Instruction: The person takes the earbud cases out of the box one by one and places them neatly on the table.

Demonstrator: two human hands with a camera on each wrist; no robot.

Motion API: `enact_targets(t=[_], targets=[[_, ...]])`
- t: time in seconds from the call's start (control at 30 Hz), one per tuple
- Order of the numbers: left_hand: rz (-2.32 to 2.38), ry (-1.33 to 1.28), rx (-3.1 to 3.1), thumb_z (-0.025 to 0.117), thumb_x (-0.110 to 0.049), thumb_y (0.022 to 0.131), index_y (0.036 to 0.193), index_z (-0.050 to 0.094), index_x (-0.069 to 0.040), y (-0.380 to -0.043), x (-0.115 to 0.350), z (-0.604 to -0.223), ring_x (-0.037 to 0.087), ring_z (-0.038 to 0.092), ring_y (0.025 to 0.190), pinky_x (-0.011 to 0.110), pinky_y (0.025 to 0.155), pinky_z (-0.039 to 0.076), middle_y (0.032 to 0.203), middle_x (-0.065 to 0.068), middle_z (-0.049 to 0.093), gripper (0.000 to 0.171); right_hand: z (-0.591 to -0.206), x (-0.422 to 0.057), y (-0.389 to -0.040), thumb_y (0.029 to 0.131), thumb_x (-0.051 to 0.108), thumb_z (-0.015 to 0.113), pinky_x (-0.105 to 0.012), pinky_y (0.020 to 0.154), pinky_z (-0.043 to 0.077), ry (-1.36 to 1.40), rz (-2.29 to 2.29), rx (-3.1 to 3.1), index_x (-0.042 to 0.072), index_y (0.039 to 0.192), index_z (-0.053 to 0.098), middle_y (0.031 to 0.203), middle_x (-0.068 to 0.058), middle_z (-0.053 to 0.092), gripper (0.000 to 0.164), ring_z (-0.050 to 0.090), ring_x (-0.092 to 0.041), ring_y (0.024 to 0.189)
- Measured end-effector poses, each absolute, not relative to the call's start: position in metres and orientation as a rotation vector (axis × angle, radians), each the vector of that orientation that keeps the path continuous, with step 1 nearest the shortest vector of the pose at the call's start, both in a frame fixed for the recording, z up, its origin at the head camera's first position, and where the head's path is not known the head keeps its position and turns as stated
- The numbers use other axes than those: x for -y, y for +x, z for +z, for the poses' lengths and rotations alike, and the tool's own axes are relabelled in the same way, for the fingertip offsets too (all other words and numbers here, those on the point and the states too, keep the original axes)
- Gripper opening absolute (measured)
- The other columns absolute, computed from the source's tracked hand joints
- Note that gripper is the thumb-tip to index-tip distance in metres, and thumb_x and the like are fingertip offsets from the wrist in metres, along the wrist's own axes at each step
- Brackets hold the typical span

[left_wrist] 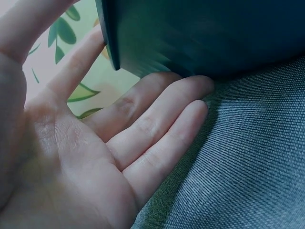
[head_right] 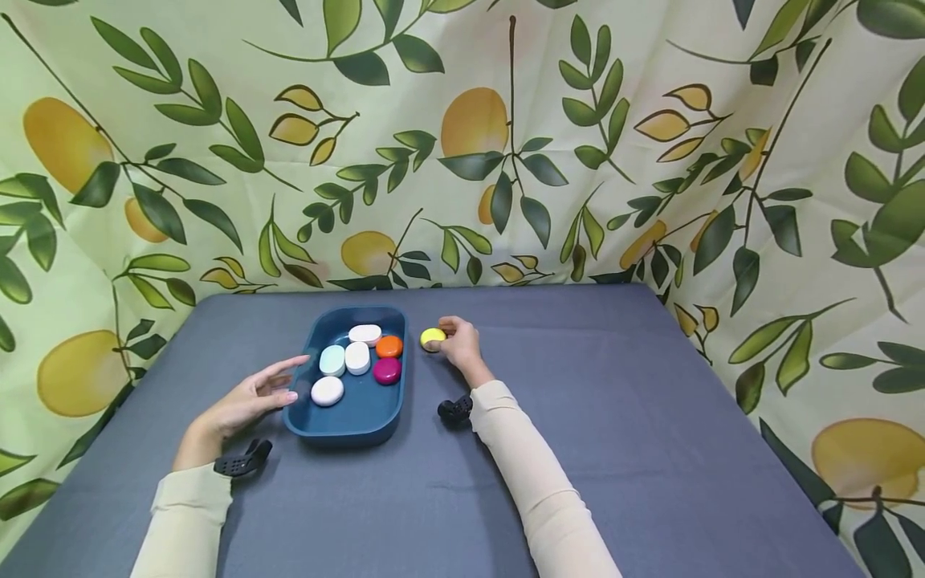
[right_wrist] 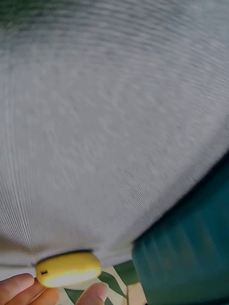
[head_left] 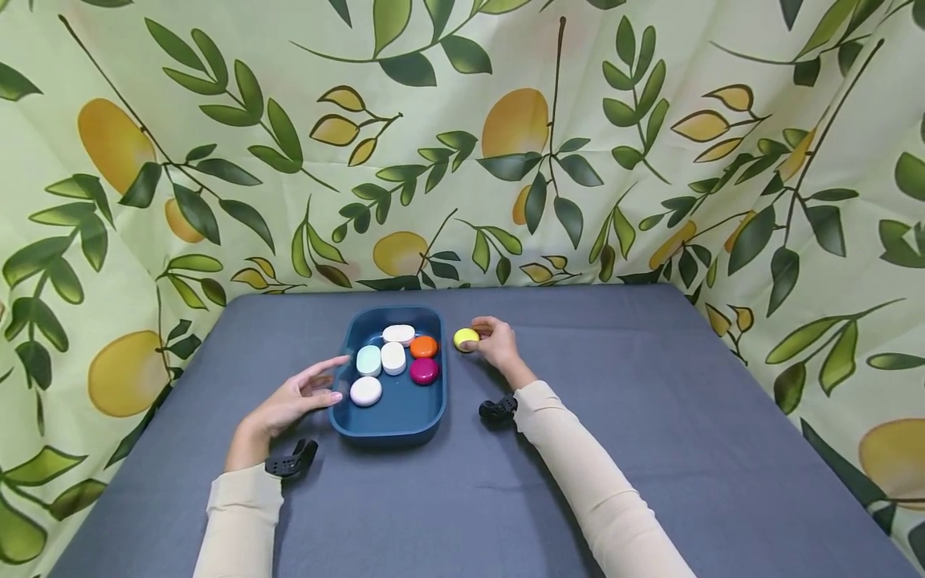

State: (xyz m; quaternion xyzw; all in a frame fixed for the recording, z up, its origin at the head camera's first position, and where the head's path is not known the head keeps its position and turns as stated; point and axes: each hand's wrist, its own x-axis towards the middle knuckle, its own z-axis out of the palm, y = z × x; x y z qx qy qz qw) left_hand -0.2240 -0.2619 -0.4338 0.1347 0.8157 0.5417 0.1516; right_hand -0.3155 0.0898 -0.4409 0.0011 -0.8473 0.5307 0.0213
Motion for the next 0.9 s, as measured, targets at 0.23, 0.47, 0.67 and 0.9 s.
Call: enact_targets(t=[0.23,0.47,0.67,0.9], targets=[[1.54,0.384,-2.343,0.062,-0.022,0.092,0.15,0.029,-0.009,-0.222,0.265,-0.431,0.053,0.023,0.142,0.066,0.109,0.03,0.159,0.026,0.018,0.068,-0.418,-0.081,-0.312,0.078,0.01,0.078,-0.04,0.102,0.049,0.006,1.747,2.568,0.0,0.123,0.061,0.125,-0.02,0.065,0.049,0.062,-0.032,0.118],[1.555,0.374,-2.324,0.062,-0.021,0.092,0.15,0.029,-0.009,-0.222,0.265,-0.432,0.053,0.024,0.142,0.066,0.11,0.029,0.159,0.025,0.018,0.068,-0.393,-0.059,-0.304,0.08,0.011,0.078,-0.038,0.099,0.051,0.099,1.832,2.52,0.0,0.122,0.062,0.121,-0.019,0.067,0.046,0.065,-0.031,0.112],[1.55,0.377,-2.322,0.062,-0.023,0.092,0.151,0.029,-0.011,-0.224,0.263,-0.433,0.053,0.022,0.143,0.066,0.11,0.029,0.16,0.025,0.017,0.068,-0.38,-0.033,-0.292,0.082,0.008,0.075,-0.034,0.095,0.054,0.298,1.932,2.538,-0.003,0.121,0.061,0.119,-0.022,0.068,0.044,0.067,-0.031,0.11],[1.555,0.359,-2.316,0.062,-0.022,0.093,0.151,0.028,-0.011,-0.224,0.263,-0.433,0.052,0.024,0.143,0.065,0.11,0.031,0.159,0.025,0.019,0.069,-0.381,-0.005,-0.264,0.082,0.008,0.075,-0.028,0.088,0.057,0.515,1.976,2.669,-0.005,0.118,0.063,0.116,-0.024,0.069,0.04,0.071,-0.025,0.101]])
